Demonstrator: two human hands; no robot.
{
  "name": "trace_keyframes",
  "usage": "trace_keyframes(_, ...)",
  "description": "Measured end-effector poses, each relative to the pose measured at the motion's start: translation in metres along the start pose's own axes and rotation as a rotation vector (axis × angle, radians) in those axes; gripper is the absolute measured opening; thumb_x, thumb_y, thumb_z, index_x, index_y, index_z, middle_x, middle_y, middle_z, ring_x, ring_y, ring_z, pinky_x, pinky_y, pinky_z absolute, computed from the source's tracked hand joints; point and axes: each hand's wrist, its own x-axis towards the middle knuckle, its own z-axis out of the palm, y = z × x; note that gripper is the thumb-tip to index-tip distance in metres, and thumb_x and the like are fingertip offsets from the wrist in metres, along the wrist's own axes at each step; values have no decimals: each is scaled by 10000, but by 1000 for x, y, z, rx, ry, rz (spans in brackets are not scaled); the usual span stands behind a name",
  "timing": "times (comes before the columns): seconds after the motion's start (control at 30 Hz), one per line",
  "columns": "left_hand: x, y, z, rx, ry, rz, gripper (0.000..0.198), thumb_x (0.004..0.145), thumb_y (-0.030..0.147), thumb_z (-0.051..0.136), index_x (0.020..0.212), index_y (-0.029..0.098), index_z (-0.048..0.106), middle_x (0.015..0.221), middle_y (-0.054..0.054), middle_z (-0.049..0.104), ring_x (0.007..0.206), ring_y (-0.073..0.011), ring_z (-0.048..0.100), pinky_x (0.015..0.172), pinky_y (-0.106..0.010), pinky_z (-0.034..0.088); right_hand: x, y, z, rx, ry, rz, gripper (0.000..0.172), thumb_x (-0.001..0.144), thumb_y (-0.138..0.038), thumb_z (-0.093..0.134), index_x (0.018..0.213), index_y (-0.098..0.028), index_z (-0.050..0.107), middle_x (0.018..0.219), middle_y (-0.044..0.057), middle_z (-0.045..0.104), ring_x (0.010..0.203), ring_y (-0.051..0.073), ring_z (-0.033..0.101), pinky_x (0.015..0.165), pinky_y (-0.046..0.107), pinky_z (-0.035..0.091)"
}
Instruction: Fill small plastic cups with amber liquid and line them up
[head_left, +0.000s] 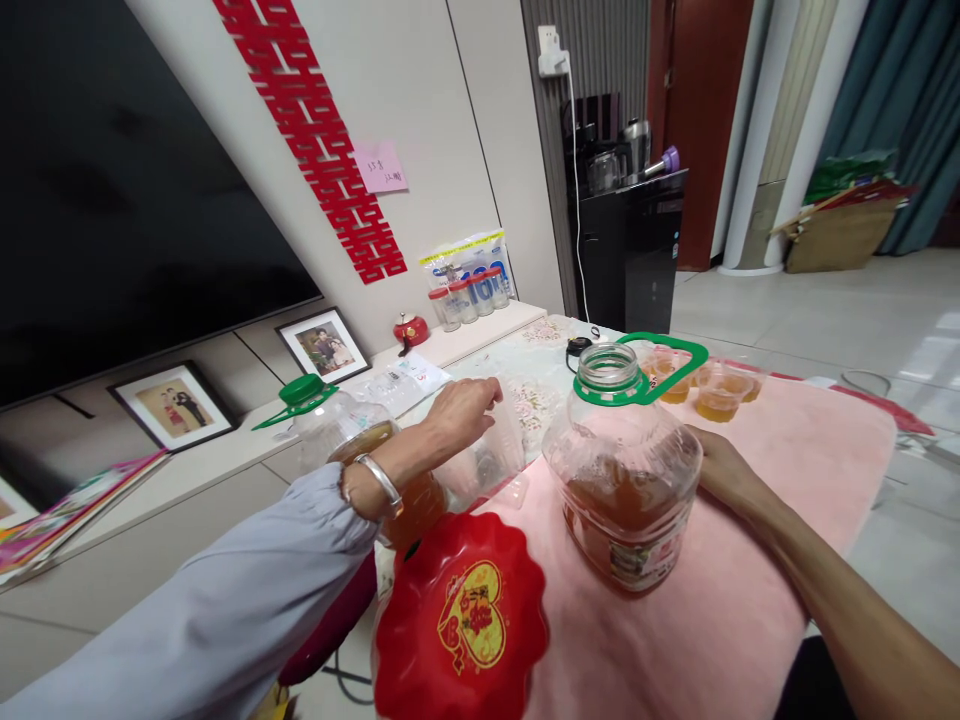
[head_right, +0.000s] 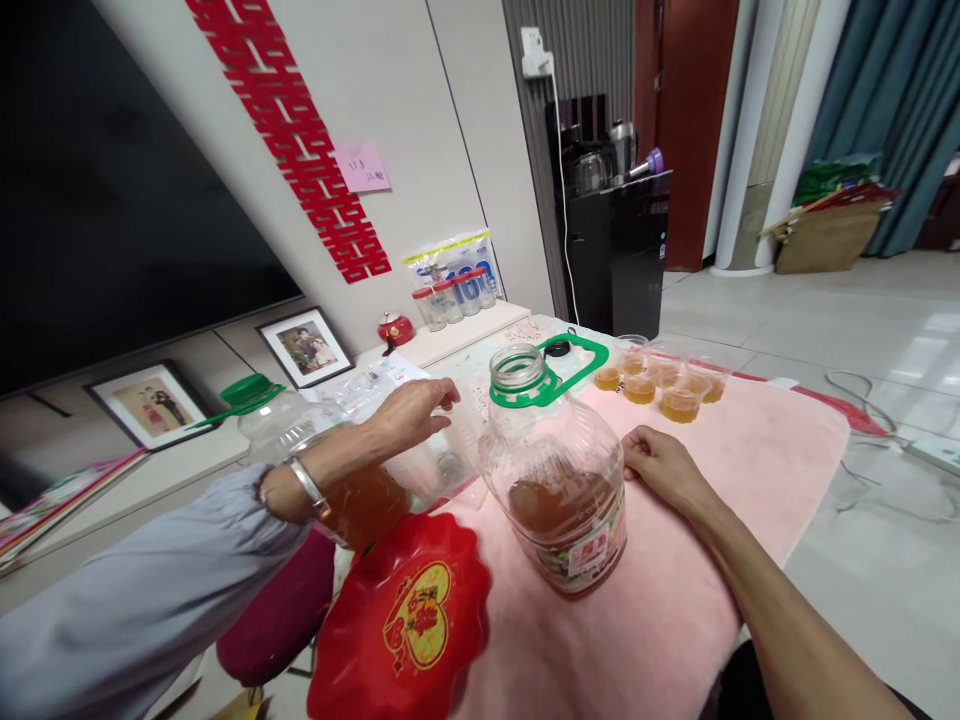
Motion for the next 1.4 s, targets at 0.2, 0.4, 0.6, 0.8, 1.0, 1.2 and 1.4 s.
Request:
trace_keyframes(0.2, -1, -4, -3, 7, 5, 16, 373, 883, 149, 672, 1252, 146, 621, 1170, -62, 686, 1143, -208, 631, 1060, -455, 523, -1, -5, -2, 3, -34, 36, 100, 697, -340, 618, 654, -250, 627, 617, 41, 722, 863, 327, 696, 785, 387, 530)
trace_keyframes(0.4, -12, -6, -12, 64, 94, 12, 418, 885, 178, 683, 1294, 150, 601, 1274, -95, 630, 1221, -258, 578, 1083, -444, 481, 0, -9, -2, 3, -38, 36, 67, 658, -314, 608, 642, -252, 629, 597, 35, 715, 801, 313, 691, 744, 381, 534)
trace_keyframes(0.6, -51, 21, -1, 195, 145, 146, 325, 965, 184, 551, 1288, 190, 583, 1270, -74, 605, 1194, -264, 526, 1031, -435, 447, -2, -15, -4, -29, -35, 67, 79, 654, -298, 576, 646, -247, 637, 617, 37, 726, 719, 277, 680, 682, 347, 523)
trace_keyframes(0.8, -67, 41, 72, 363, 2, 401, 282, 1027, 167, 385, 1127, 159, 649, 1139, -77, 671, 1072, -237, 576, 838, -387, 447, 0, -8, 0, -76, -13, 51, 50, 661, -273, 586, 651, -254, 632, 609, 37, 723, 734, 280, 675, 655, 334, 503)
trace_keyframes(1.0, -51, 37, 95, 463, -19, 472, 323, 1034, 154, 359, 1200, 111, 633, 1141, -101, 699, 1087, -232, 612, 826, -362, 473, 0, -7, -1, -119, 5, 49, 67, 662, -270, 567, 659, -254, 632, 624, 31, 728, 737, 275, 666, 657, 332, 492)
trace_keyframes(1.2, -42, 40, 107, 487, -12, 503, 263, 1027, 183, 425, 1155, 102, 640, 1091, -101, 698, 1093, -217, 635, 904, -365, 519, 2, -9, -2, -155, 23, 72, 64, 625, -218, 571, 640, -249, 625, 661, 27, 737, 755, 280, 669, 676, 331, 492)
trace_keyframes(1.4, -36, 42, 112, 510, -44, 505, 248, 1023, 193, 448, 1131, 114, 657, 1095, -85, 687, 1098, -194, 629, 913, -354, 532, 2, -9, -1, -173, 33, 85, 104, 650, -179, 574, 664, -243, 654, 718, 47, 754, 790, 289, 686, 692, 330, 495)
